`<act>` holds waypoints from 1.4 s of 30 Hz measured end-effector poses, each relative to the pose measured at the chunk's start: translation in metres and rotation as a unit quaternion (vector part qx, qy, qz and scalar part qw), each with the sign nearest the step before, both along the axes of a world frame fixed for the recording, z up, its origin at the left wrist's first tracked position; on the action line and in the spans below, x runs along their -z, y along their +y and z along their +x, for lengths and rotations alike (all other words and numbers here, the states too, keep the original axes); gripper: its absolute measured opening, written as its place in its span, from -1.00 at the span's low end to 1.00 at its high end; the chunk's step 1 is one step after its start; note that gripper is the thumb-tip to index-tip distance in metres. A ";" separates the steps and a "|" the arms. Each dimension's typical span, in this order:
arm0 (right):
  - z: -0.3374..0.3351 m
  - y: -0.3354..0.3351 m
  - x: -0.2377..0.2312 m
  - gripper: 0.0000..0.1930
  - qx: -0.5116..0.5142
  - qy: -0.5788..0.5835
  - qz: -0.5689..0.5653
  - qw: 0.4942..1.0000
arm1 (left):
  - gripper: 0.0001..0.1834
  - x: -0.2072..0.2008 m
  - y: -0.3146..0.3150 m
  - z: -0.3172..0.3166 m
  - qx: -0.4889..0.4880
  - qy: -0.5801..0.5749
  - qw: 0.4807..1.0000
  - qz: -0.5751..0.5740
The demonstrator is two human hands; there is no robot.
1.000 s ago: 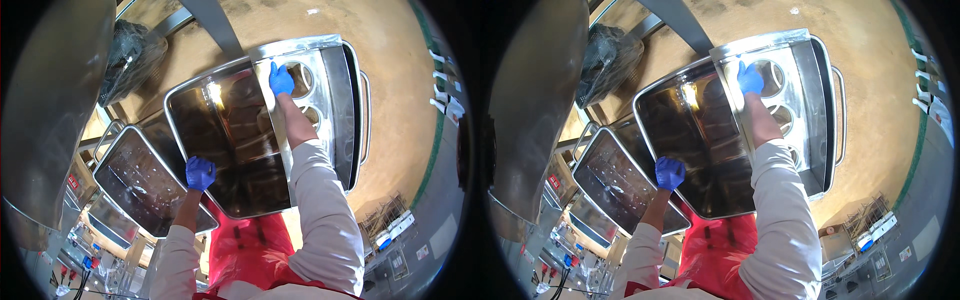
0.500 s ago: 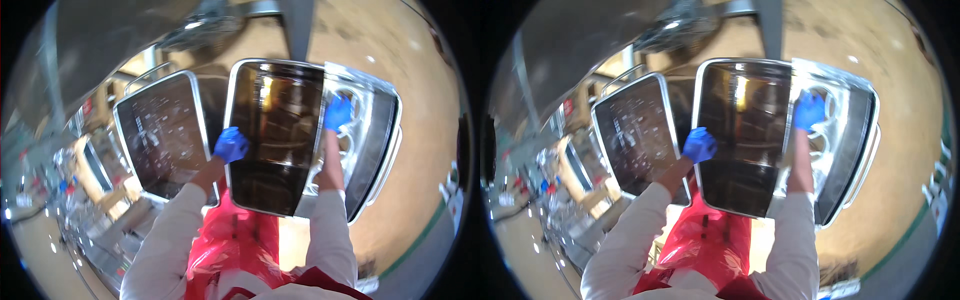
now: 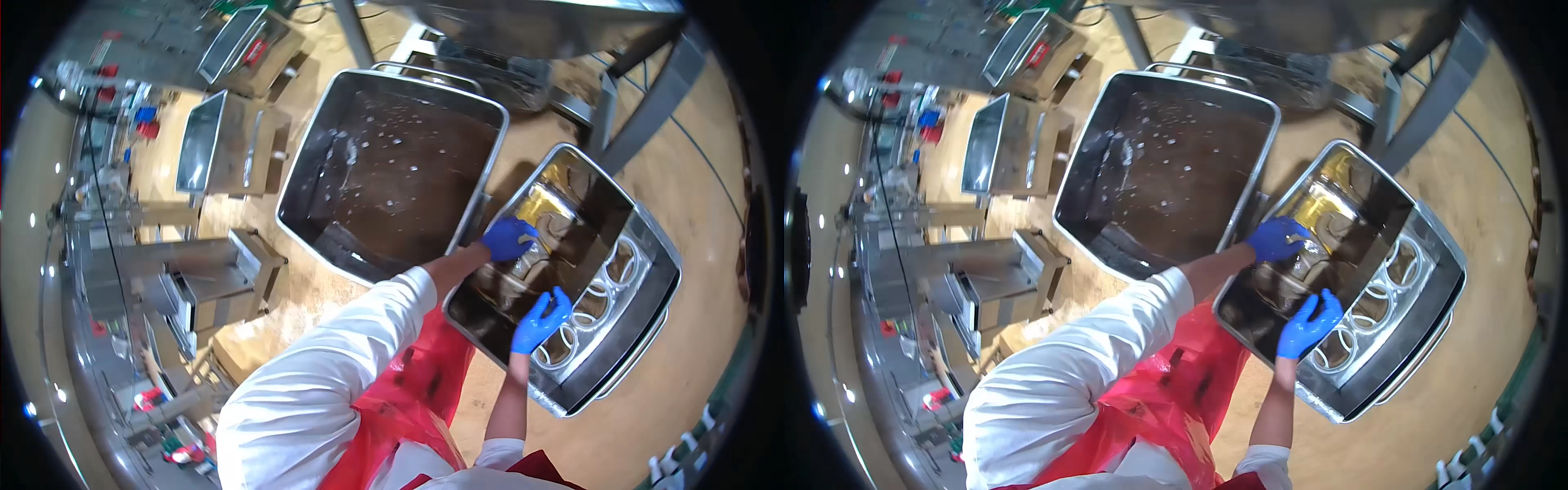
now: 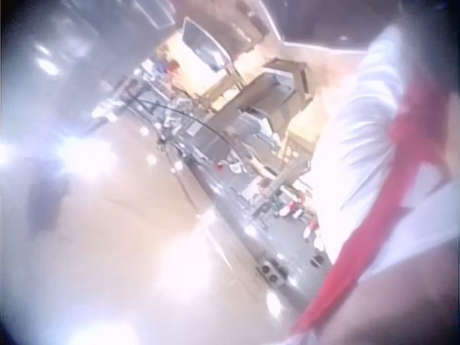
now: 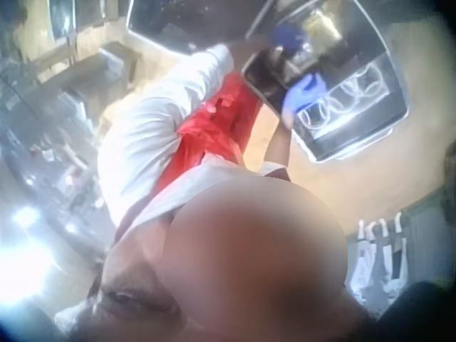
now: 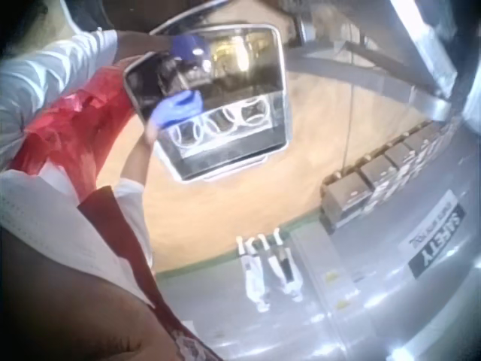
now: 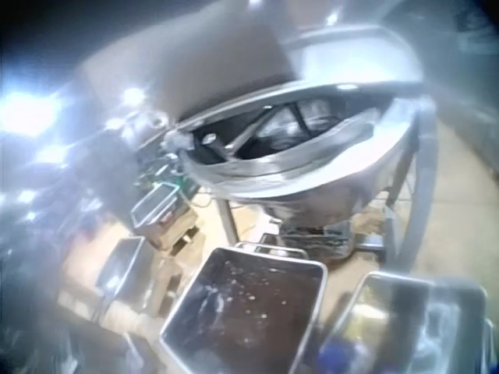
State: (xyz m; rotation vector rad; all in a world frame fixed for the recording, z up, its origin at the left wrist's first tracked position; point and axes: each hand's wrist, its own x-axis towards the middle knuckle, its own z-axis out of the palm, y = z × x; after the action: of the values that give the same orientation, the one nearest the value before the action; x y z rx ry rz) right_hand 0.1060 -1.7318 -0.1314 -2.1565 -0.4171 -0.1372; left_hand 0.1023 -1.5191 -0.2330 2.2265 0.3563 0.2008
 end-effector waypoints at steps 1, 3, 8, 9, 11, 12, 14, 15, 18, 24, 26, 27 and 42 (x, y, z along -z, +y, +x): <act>-0.036 0.012 -0.006 -0.75 -0.022 0.004 0.027 0.999 | -0.65 -0.011 -0.004 -0.020 -0.043 -0.050 0.997 -0.048; -0.112 0.034 0.001 -0.68 -0.109 0.020 0.025 0.994 | -0.64 -0.040 0.010 -0.085 -0.034 -0.013 0.997 -0.067; -0.281 0.084 0.044 -0.36 -0.411 0.025 -0.155 0.898 | -0.60 -0.057 0.078 -0.328 -0.047 0.136 0.990 -0.008; -0.307 0.090 0.064 -0.32 -0.438 0.023 -0.179 0.881 | -0.56 -0.059 0.094 -0.374 -0.017 0.195 0.980 0.024; -0.339 0.105 0.088 -0.42 -0.409 -0.005 -0.259 0.875 | -0.53 -0.053 0.126 -0.466 0.012 0.257 0.959 0.116; -0.349 0.119 0.116 -0.54 -0.381 -0.069 -0.370 0.844 | -0.54 -0.043 0.136 -0.505 0.018 0.258 0.950 0.174; -0.369 0.135 0.132 -0.66 -0.297 -0.073 -0.442 0.843 | -0.59 -0.024 0.153 -0.558 0.010 0.247 0.938 0.244; -0.370 0.134 0.141 -0.66 -0.335 -0.121 -0.459 0.814 | -0.63 -0.016 0.165 -0.568 -0.010 0.232 0.937 0.262; -0.382 0.136 0.159 -0.62 -0.365 -0.130 -0.420 0.820 | -0.87 0.048 0.156 -0.591 -0.150 0.224 0.922 0.280; -0.387 0.167 0.164 -0.74 -0.261 -0.049 -0.536 0.802 | -0.89 0.063 0.150 -0.591 -0.188 0.156 0.918 0.313; -0.385 0.152 0.180 -0.72 -0.286 -0.113 -0.482 0.820 | -0.89 0.067 0.150 -0.594 -0.192 0.156 0.917 0.312; -0.384 0.143 0.189 -0.71 -0.283 -0.137 -0.465 0.828 | -0.89 0.068 0.148 -0.595 -0.194 0.154 0.917 0.311; -0.467 0.084 0.213 -0.85 -0.265 -0.161 -0.387 0.868 | -0.91 0.105 0.085 -0.665 -0.212 0.136 0.904 0.346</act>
State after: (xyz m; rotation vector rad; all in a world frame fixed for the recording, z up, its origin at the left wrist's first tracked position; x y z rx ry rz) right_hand -0.3607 -1.6474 -0.3445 -2.6906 -1.4463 -0.0106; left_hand -0.5629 -1.4337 -0.3381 2.8575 1.0651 0.2769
